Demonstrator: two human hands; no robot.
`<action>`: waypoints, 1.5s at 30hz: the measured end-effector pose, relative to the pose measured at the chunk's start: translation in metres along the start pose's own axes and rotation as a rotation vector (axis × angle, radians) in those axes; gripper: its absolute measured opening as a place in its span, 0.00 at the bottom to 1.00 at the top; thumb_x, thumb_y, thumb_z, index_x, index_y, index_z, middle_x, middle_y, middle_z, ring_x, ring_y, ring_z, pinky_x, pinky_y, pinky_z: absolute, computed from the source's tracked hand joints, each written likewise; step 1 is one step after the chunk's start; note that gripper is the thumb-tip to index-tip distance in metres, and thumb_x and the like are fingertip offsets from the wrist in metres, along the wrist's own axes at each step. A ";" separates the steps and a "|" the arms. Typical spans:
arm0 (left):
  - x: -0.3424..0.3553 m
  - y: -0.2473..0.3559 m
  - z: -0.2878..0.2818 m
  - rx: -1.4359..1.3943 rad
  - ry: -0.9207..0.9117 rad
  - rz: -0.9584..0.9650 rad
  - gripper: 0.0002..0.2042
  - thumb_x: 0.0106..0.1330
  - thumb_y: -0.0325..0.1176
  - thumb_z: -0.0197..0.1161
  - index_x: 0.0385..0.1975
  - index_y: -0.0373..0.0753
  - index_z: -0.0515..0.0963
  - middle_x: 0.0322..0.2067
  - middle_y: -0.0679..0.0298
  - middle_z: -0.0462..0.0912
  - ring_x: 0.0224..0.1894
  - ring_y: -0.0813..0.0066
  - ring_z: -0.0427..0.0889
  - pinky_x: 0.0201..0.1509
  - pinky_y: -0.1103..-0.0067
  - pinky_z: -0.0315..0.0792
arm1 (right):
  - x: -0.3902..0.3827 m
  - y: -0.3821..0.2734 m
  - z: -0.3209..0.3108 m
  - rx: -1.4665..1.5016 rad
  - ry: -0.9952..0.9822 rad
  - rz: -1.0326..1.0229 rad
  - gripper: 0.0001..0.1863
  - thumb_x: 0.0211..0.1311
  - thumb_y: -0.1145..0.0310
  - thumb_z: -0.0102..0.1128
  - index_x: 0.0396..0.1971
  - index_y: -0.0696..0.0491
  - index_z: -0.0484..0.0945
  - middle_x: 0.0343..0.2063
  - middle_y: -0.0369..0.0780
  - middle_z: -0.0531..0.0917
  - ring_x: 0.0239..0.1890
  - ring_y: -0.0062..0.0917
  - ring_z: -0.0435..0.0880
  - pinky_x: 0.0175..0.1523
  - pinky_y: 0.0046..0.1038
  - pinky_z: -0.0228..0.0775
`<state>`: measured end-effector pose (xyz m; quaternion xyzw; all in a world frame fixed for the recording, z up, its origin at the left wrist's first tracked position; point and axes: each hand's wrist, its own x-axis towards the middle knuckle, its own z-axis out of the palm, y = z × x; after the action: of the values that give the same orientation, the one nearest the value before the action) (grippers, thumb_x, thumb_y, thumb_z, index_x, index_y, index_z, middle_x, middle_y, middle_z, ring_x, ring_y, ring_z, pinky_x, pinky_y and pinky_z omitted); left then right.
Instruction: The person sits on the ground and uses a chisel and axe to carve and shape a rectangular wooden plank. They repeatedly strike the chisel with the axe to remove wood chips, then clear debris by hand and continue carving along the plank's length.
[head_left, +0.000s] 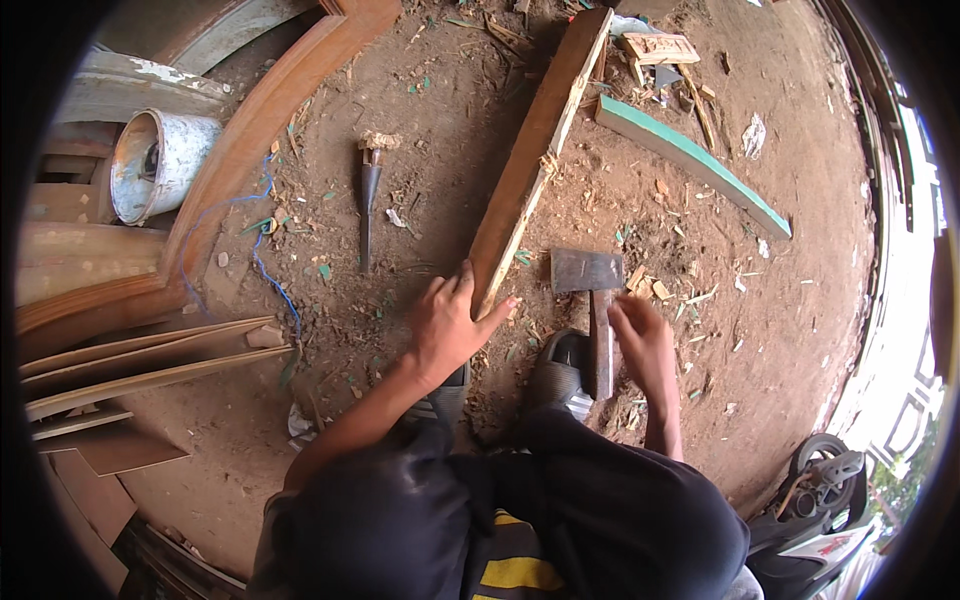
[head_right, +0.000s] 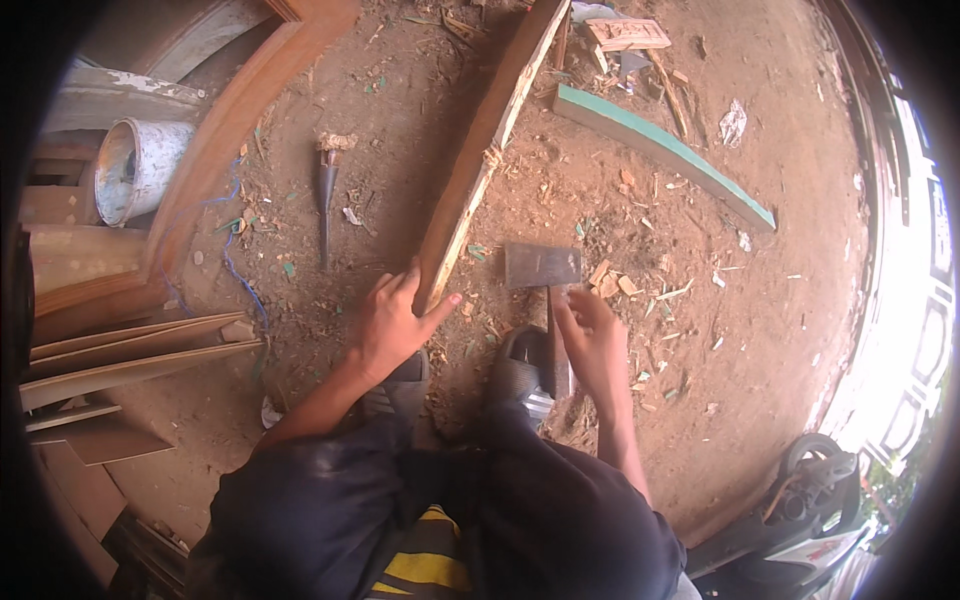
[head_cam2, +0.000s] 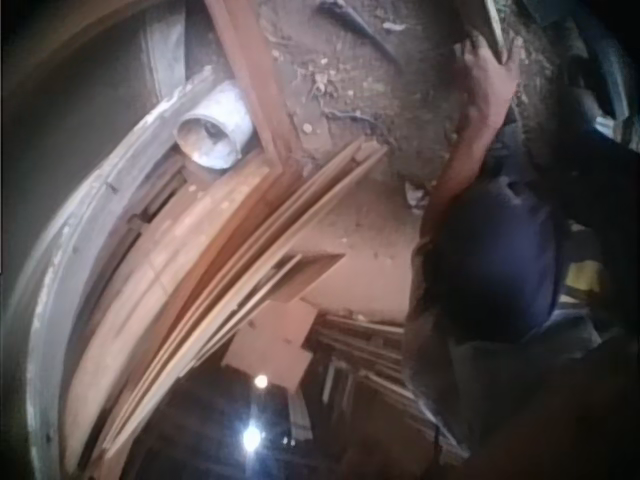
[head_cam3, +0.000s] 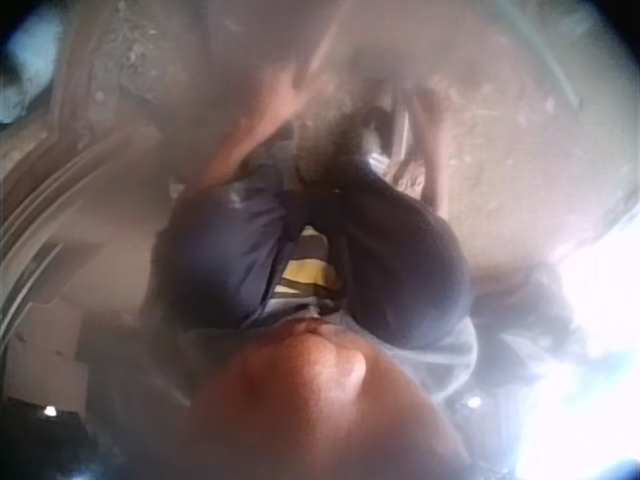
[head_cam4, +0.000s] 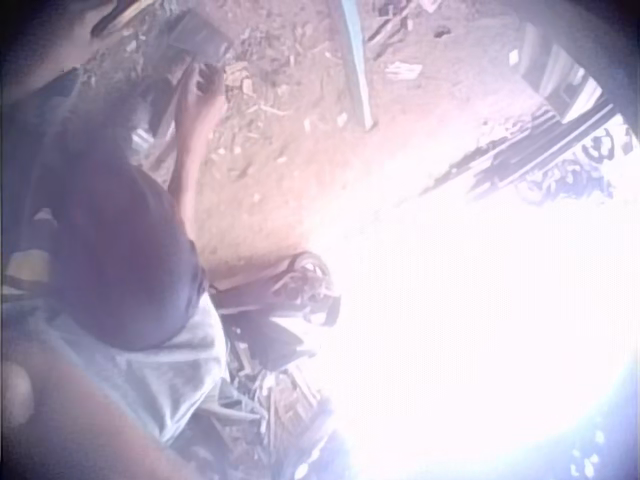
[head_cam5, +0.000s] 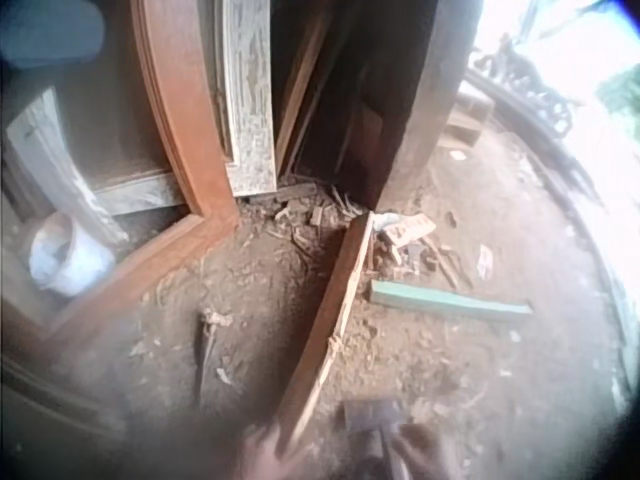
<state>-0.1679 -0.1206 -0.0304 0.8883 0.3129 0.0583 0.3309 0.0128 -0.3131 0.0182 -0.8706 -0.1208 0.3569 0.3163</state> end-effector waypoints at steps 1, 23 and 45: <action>-0.002 0.001 0.003 -0.015 0.009 0.028 0.34 0.61 0.48 0.68 0.51 0.17 0.73 0.35 0.39 0.82 0.37 0.48 0.81 0.43 0.64 0.75 | 0.014 -0.014 0.002 0.059 -0.030 -0.078 0.30 0.64 0.54 0.60 0.54 0.65 0.74 0.46 0.55 0.83 0.48 0.37 0.85 0.51 0.35 0.77; -0.028 -0.016 0.057 -0.351 0.188 0.057 0.38 0.56 0.35 0.69 0.68 0.39 0.59 0.58 0.45 0.62 0.60 0.45 0.63 0.64 0.57 0.57 | 0.121 -0.079 0.109 0.115 -0.054 -0.166 0.22 0.54 0.63 0.70 0.40 0.66 0.79 0.30 0.50 0.86 0.30 0.31 0.87 0.38 0.28 0.81; -0.049 0.005 0.062 -0.333 0.076 0.034 0.39 0.62 0.45 0.65 0.69 0.39 0.54 0.62 0.42 0.58 0.63 0.43 0.58 0.63 0.54 0.53 | 0.101 -0.092 0.105 -0.064 0.000 -0.555 0.23 0.60 0.62 0.66 0.50 0.62 0.76 0.39 0.53 0.85 0.43 0.37 0.87 0.46 0.34 0.78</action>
<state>-0.1847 -0.1872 -0.0703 0.8237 0.2961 0.1483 0.4603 0.0138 -0.1496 -0.0356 -0.8139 -0.3658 0.2527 0.3740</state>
